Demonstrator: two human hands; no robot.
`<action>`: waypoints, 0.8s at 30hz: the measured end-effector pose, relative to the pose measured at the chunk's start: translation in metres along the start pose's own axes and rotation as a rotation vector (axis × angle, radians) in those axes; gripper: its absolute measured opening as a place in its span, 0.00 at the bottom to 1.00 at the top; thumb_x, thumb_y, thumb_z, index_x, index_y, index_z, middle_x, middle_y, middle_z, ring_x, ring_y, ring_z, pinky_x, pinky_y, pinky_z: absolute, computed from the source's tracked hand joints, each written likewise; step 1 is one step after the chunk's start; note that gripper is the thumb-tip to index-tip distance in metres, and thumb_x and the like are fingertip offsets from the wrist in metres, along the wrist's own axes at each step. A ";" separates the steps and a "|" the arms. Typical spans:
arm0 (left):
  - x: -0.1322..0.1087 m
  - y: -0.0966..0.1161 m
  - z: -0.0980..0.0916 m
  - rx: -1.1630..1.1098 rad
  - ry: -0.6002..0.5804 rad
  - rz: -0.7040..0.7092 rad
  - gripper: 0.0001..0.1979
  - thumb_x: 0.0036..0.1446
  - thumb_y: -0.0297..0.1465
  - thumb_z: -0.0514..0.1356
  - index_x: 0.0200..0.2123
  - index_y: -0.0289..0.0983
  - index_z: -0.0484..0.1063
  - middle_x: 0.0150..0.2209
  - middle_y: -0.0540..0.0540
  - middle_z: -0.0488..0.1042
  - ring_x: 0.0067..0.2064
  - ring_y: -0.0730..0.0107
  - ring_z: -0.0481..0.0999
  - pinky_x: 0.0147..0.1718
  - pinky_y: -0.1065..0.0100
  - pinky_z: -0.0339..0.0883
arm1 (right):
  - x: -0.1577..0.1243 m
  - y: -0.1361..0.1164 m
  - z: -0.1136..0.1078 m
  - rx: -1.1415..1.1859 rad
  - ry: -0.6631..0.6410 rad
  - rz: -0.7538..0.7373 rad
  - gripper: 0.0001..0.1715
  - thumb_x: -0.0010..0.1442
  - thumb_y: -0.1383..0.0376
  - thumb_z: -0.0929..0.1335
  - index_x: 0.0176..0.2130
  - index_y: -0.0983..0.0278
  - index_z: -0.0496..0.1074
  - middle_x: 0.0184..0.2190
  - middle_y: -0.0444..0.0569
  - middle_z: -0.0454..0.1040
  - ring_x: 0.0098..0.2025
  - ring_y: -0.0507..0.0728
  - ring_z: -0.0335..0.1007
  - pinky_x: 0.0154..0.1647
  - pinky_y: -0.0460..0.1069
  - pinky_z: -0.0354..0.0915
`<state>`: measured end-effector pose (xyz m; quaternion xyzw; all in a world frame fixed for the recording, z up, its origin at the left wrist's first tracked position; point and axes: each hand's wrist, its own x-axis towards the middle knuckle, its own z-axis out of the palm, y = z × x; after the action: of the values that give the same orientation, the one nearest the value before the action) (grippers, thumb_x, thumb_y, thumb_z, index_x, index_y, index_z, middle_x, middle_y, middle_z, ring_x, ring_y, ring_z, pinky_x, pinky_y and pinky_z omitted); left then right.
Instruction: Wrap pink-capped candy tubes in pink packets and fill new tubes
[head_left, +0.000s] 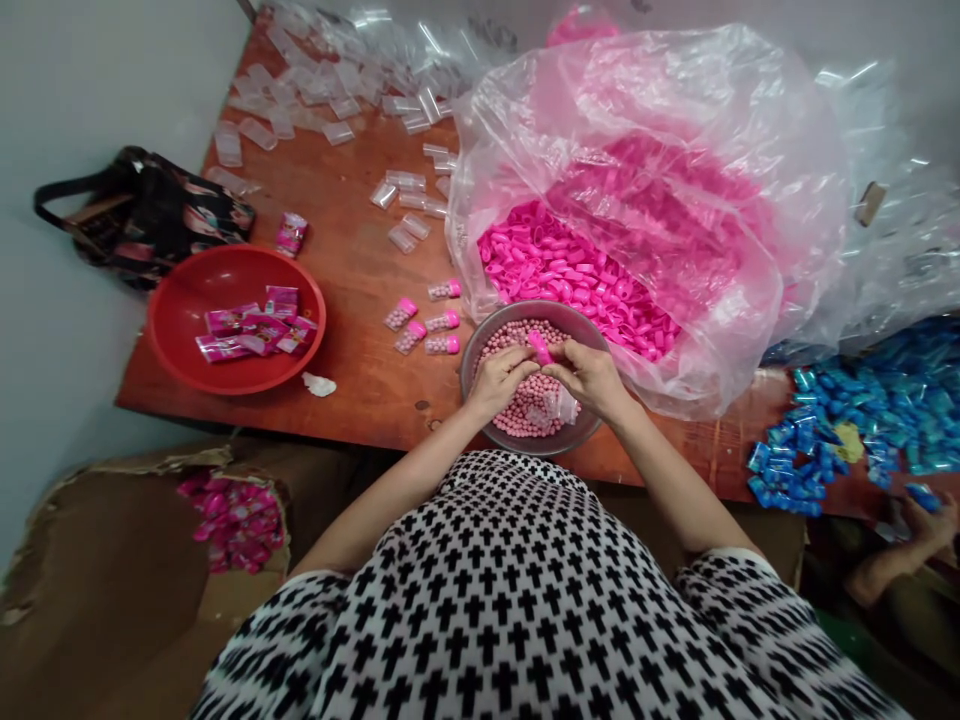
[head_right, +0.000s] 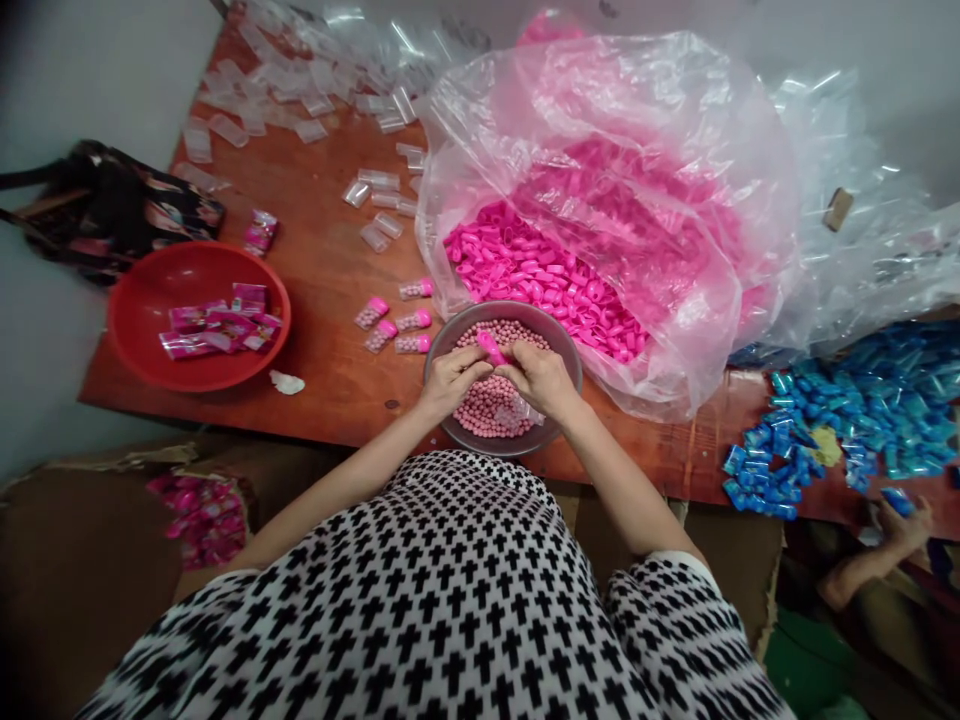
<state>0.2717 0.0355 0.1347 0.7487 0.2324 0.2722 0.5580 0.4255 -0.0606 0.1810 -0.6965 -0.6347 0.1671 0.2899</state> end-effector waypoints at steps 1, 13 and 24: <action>-0.001 0.001 -0.001 0.013 -0.008 0.026 0.11 0.60 0.35 0.57 0.37 0.34 0.76 0.36 0.44 0.78 0.38 0.68 0.76 0.41 0.67 0.67 | -0.002 0.000 0.001 -0.025 -0.008 -0.016 0.16 0.62 0.54 0.65 0.38 0.65 0.72 0.29 0.50 0.77 0.28 0.54 0.72 0.29 0.47 0.64; 0.014 0.005 -0.019 0.247 -0.230 0.229 0.13 0.62 0.33 0.53 0.29 0.35 0.73 0.28 0.46 0.75 0.31 0.71 0.73 0.32 0.71 0.63 | 0.005 0.016 0.001 -0.127 -0.210 -0.122 0.14 0.63 0.56 0.65 0.36 0.65 0.70 0.26 0.49 0.74 0.27 0.54 0.71 0.28 0.47 0.63; -0.002 -0.013 -0.015 -0.071 -0.116 -0.246 0.12 0.53 0.39 0.60 0.32 0.39 0.79 0.30 0.49 0.80 0.33 0.65 0.77 0.36 0.66 0.68 | 0.029 -0.006 -0.012 -0.165 -0.352 -0.249 0.22 0.65 0.63 0.62 0.58 0.62 0.63 0.56 0.56 0.68 0.59 0.62 0.63 0.60 0.61 0.61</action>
<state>0.2596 0.0487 0.1254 0.7088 0.2797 0.1660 0.6259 0.4317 -0.0338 0.1982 -0.5943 -0.7680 0.1966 0.1353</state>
